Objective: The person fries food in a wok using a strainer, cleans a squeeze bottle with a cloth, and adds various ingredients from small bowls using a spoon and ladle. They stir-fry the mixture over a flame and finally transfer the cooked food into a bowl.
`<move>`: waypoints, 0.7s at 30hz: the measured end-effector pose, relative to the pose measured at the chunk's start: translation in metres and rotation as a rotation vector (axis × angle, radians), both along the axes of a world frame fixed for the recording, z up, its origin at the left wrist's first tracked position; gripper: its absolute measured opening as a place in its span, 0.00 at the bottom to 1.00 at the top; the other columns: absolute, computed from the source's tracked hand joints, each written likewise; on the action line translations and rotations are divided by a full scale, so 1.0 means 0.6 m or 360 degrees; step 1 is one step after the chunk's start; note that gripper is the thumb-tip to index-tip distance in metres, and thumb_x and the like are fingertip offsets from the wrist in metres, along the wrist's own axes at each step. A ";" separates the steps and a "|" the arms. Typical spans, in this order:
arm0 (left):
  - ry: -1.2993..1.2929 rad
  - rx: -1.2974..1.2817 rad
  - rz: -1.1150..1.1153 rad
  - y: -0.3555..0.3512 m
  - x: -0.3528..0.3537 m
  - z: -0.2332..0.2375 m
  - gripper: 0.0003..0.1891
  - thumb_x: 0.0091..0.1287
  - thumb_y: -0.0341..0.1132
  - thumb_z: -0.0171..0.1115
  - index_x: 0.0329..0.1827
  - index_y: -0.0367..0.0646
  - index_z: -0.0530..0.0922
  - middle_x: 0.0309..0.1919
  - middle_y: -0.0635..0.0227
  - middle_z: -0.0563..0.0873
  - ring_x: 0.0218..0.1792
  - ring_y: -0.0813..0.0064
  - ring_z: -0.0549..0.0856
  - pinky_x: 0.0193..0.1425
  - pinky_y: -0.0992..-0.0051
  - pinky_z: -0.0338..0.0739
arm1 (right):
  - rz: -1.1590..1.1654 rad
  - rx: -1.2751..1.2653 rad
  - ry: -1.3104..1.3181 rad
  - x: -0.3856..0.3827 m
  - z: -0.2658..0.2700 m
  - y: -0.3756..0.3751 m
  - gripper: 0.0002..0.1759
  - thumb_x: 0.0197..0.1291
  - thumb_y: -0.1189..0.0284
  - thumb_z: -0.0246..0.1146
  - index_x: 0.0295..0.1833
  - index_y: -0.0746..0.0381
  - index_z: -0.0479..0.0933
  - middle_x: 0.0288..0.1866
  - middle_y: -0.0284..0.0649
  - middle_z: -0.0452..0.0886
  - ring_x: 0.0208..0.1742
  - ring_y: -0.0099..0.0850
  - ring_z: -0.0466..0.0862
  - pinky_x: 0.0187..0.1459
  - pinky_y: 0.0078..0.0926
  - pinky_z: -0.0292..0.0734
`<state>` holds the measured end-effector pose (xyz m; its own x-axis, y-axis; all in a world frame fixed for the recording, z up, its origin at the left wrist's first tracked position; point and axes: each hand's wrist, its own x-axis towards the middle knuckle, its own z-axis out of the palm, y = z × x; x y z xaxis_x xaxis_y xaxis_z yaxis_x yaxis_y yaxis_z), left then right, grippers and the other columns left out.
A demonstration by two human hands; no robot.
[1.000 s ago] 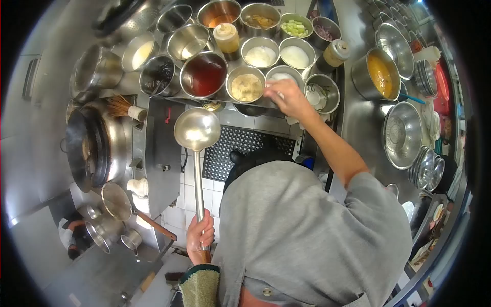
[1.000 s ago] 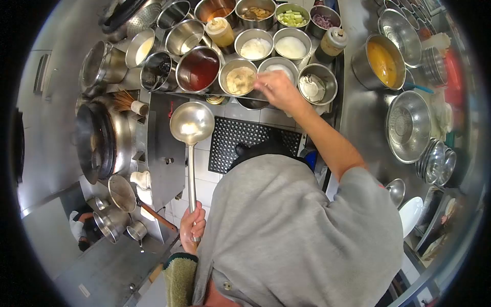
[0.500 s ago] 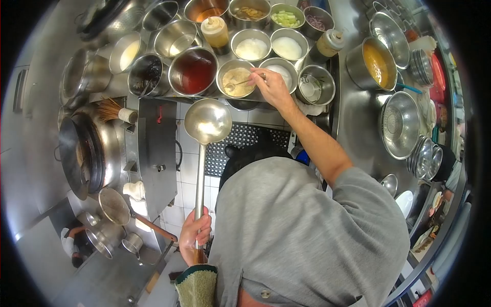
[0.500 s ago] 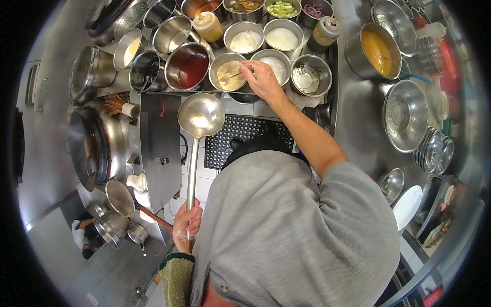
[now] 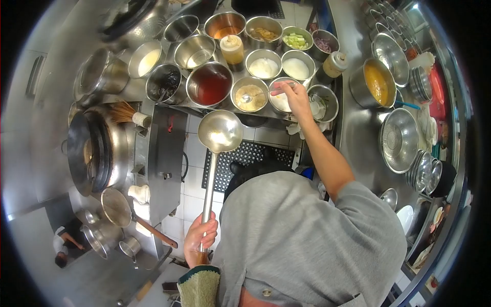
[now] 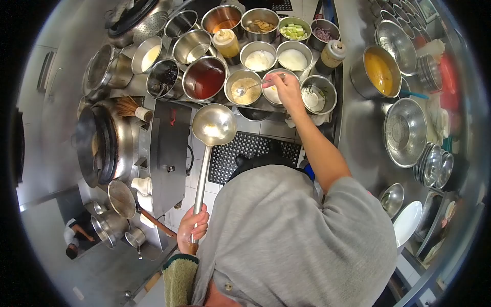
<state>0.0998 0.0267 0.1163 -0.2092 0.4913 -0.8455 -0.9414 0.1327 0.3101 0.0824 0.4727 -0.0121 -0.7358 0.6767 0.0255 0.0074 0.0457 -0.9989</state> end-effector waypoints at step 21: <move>-0.0118 0.0146 -0.0108 -0.077 -0.083 -0.011 0.06 0.69 0.28 0.53 0.47 0.44 0.68 0.22 0.73 0.66 0.09 0.87 0.61 0.08 0.83 0.55 | -0.0546 0.0499 -0.0010 0.017 0.085 0.042 0.17 0.69 0.66 0.54 0.44 0.69 0.82 0.35 0.41 0.88 0.36 0.22 0.83 0.40 0.26 0.75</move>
<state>0.0502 -0.0194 0.1099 -0.1117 0.5780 -0.8084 -0.9519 0.1713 0.2540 0.0927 0.4979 0.0390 -0.4717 0.8414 0.2637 0.0809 0.3392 -0.9372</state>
